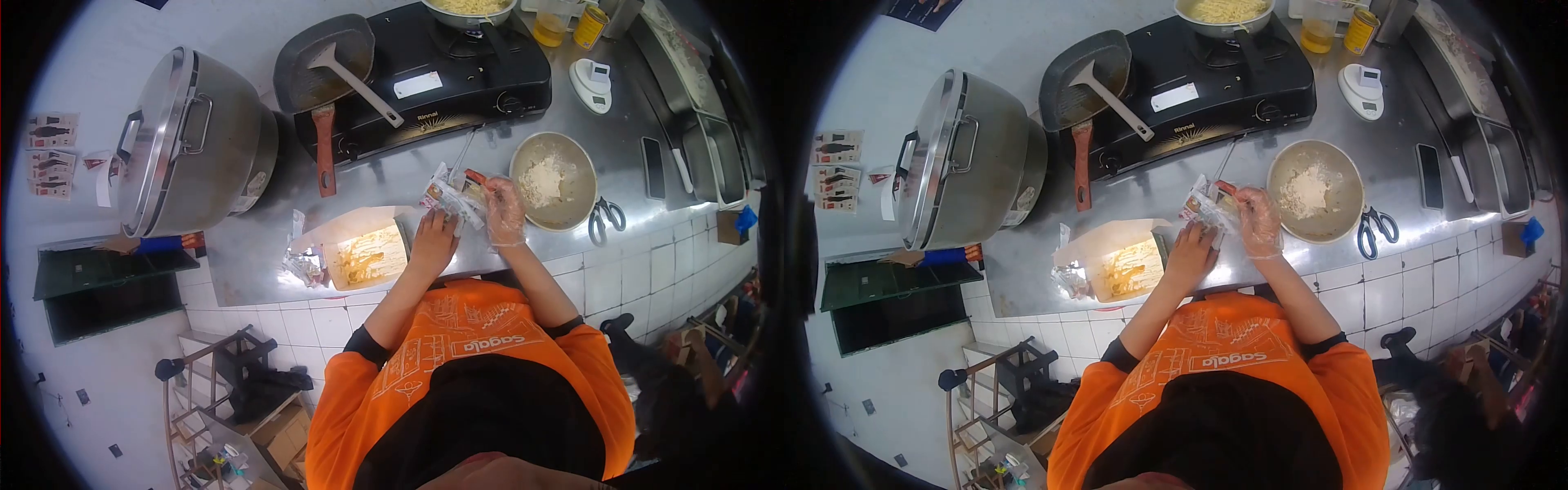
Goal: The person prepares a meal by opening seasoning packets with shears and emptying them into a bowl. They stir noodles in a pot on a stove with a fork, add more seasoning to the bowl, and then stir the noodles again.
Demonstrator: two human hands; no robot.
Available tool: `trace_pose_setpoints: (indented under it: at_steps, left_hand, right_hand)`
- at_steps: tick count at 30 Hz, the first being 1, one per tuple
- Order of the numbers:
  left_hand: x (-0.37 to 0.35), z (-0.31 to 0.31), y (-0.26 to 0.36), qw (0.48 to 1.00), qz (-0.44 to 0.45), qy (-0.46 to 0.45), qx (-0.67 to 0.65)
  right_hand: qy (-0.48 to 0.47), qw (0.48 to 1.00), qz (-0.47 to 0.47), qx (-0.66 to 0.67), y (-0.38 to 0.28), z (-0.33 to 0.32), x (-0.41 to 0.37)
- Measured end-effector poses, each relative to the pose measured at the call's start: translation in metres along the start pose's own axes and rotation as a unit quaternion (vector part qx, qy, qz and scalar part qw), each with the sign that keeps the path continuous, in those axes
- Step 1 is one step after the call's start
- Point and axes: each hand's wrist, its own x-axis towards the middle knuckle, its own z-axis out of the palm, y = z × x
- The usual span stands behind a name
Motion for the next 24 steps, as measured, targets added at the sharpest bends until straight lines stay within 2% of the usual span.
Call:
trace_pose_setpoints:
  at_steps: [1, 3, 5, 7, 8, 9, 10, 11, 12, 13, 14, 15, 16, 18, 20, 21, 23, 24]
  left_hand:
    - [-0.001, 0.001, -0.001, 1.000, 0.003, 0.008, -0.010]
    - [-0.004, -0.003, 0.007, 1.000, 0.000, 0.016, -0.022]
    - [-0.011, -0.022, 0.014, 0.994, 0.005, 0.057, -0.088]
    - [-0.021, -0.061, 0.026, 0.977, 0.024, 0.118, -0.174]
    - [-0.027, -0.078, 0.030, 0.960, 0.033, 0.147, -0.237]
    - [-0.041, -0.086, 0.024, 0.961, 0.015, 0.157, -0.229]
    - [-0.056, -0.097, 0.015, 0.949, 0.007, 0.274, -0.158]
    - [-0.072, -0.109, 0.006, 0.919, 0.001, 0.385, -0.084]
    - [-0.090, -0.112, -0.013, 0.885, -0.075, 0.460, 0.019]
    - [-0.110, -0.103, -0.037, 0.822, -0.190, 0.536, 0.005]
    - [-0.115, -0.122, -0.054, 0.762, -0.234, 0.603, -0.016]
    - [-0.128, -0.132, -0.079, 0.749, -0.297, 0.592, -0.010]
    - [-0.142, -0.133, -0.107, 0.732, -0.359, 0.579, -0.005]
    - [-0.165, -0.112, -0.162, 0.728, -0.543, 0.414, -0.054]
    - [-0.172, -0.090, -0.194, 0.694, -0.673, 0.238, -0.092]
    - [-0.174, -0.082, -0.207, 0.692, -0.674, 0.239, -0.094]
    - [-0.178, -0.064, -0.227, 0.723, -0.607, 0.319, -0.090]
    - [-0.179, -0.057, -0.238, 0.720, -0.610, 0.317, -0.094]
  right_hand:
    - [0.000, 1.000, 0.000, 0.003, -0.006, -0.003, 0.002]
    - [0.011, 0.996, -0.051, -0.072, -0.020, -0.007, 0.009]
    - [-0.026, 0.997, 0.031, -0.061, -0.023, -0.009, 0.008]
    - [-0.071, 0.989, 0.116, 0.057, -0.021, -0.007, 0.011]
    - [-0.119, 0.989, 0.083, 0.001, -0.020, -0.010, 0.016]
    - [-0.163, 0.984, 0.045, -0.058, -0.019, -0.013, 0.022]
    - [-0.176, 0.982, 0.039, -0.048, -0.016, -0.016, 0.027]
    - [-0.187, 0.977, 0.101, 0.018, -0.016, -0.019, 0.032]
    - [-0.196, 0.963, 0.168, 0.080, -0.015, -0.020, 0.035]
    - [-0.206, 0.961, 0.166, 0.082, -0.028, -0.018, 0.040]
    - [-0.197, 0.965, 0.169, -0.027, -0.044, -0.017, 0.048]
    - [-0.184, 0.959, 0.167, -0.136, -0.054, -0.015, 0.052]
    - [-0.191, 0.959, 0.162, -0.136, -0.052, -0.014, 0.053]
    - [-0.167, 0.963, 0.204, -0.061, -0.042, -0.016, 0.055]
    - [-0.173, 0.963, 0.190, -0.086, -0.039, -0.018, 0.058]
    - [-0.173, 0.962, 0.178, -0.114, -0.038, -0.018, 0.059]
    - [-0.177, 0.963, 0.167, -0.114, -0.034, -0.021, 0.059]
    - [-0.179, 0.965, 0.156, -0.112, -0.034, -0.022, 0.059]
